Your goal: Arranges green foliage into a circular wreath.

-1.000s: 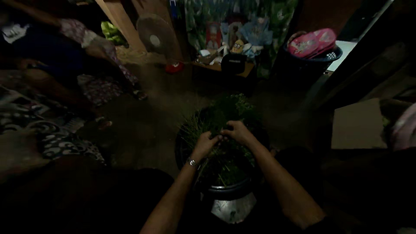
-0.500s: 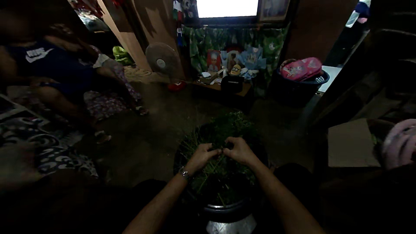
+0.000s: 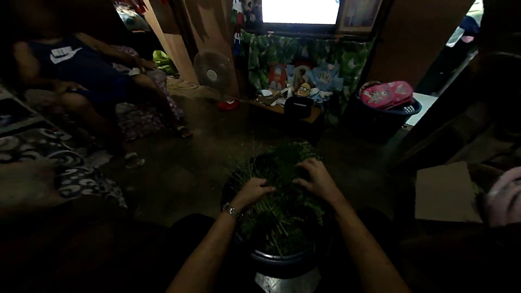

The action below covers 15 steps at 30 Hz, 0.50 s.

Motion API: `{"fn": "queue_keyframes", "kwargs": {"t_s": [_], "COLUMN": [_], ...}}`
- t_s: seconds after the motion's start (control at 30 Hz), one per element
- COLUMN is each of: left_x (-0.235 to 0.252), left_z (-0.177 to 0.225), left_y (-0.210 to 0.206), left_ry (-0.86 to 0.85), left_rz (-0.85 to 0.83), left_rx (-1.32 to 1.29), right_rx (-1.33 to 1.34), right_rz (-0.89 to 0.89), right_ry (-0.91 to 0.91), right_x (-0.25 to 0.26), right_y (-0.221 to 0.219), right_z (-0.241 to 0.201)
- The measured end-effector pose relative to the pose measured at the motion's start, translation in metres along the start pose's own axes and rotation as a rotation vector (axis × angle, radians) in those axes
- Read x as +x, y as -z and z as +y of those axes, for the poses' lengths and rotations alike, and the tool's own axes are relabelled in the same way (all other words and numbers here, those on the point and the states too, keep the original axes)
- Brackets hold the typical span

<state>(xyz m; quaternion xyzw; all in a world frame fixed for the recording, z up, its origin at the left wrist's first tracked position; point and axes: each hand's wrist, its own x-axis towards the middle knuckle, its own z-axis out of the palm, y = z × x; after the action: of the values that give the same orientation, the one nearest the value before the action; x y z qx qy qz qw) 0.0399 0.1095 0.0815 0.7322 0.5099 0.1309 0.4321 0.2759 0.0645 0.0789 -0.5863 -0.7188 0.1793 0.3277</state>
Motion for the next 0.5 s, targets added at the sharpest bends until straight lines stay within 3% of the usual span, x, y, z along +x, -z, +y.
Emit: {"fn": "queue_keyframes", "kwargs": {"t_s": [0.13, 0.23, 0.5], "left_x": [0.003, 0.004, -0.003], "left_z": [-0.003, -0.003, -0.012], "left_y": [-0.007, -0.008, 0.003], "left_ry": [-0.108, -0.128, -0.202], "left_rz": [-0.156, -0.21, -0.184], "left_rx": [0.167, 0.203, 0.153], "right_rx": [-0.03, 0.064, 0.092], "right_rz": [-0.219, -0.431, -0.354], "right_ry": [0.242, 0.233, 0.272], "right_x": [0.001, 0.0, -0.004], "right_y": [-0.028, -0.035, -0.035], "right_z": [0.003, -0.012, -0.016]}}
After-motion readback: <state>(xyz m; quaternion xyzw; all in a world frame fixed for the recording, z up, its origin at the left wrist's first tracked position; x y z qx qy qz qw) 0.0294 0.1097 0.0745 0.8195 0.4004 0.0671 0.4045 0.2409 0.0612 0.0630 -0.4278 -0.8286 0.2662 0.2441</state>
